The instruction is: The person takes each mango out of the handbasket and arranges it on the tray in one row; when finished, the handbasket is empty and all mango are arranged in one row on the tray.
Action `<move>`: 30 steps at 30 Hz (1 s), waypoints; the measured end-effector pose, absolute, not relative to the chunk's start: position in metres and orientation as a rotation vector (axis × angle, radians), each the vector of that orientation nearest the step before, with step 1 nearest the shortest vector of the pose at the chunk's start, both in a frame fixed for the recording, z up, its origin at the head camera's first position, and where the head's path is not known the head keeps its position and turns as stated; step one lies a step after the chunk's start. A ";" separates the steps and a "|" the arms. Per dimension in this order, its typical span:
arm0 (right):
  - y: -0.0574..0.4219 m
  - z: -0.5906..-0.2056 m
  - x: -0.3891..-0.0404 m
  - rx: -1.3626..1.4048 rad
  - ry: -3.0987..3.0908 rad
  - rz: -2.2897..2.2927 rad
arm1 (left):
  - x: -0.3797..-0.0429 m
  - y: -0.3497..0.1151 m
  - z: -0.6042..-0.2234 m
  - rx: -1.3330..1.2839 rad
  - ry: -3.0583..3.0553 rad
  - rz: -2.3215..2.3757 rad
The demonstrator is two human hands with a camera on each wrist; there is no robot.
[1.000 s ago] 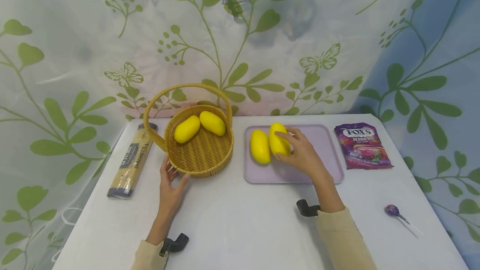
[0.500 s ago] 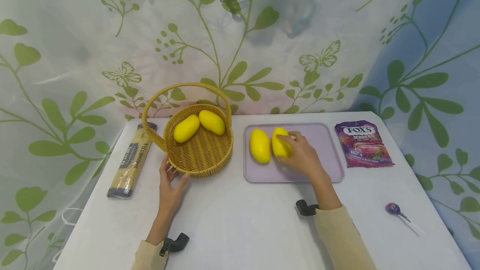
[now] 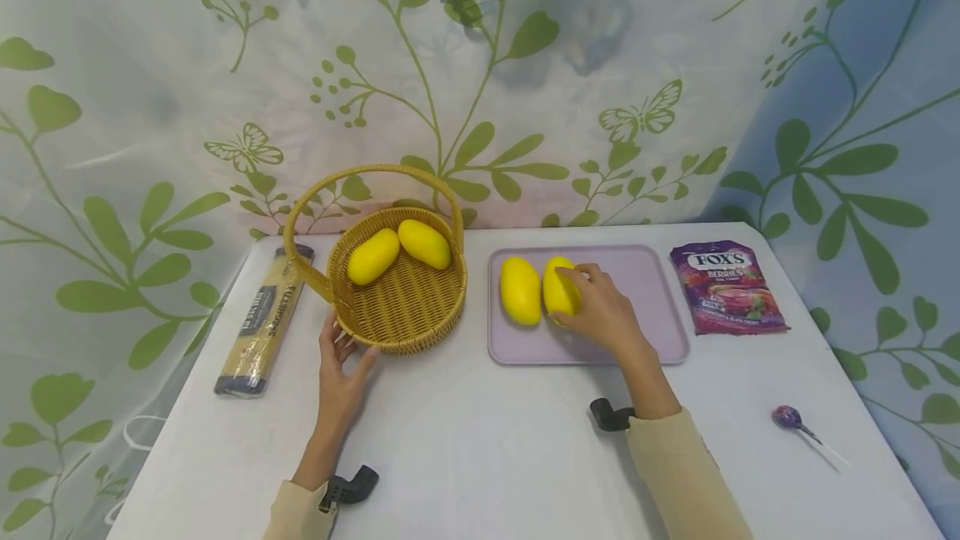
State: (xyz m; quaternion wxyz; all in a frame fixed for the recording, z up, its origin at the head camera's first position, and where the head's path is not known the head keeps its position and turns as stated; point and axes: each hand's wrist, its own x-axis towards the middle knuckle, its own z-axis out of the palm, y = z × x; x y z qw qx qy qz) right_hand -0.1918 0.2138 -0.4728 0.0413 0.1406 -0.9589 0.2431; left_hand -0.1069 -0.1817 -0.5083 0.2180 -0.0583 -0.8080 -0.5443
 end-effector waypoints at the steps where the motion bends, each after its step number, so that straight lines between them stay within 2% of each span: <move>1: 0.214 -0.473 -0.192 0.428 -2.941 0.745 | -0.107 -0.182 -0.508 -0.160 -2.239 -1.508; 18: 0.208 -0.462 -0.187 0.527 -2.845 0.727 | -0.107 -0.181 -0.507 -0.167 -2.219 -1.520; 30: 0.137 -0.411 -0.182 0.824 -2.669 0.863 | -0.107 -0.182 -0.506 -0.173 -2.224 -1.506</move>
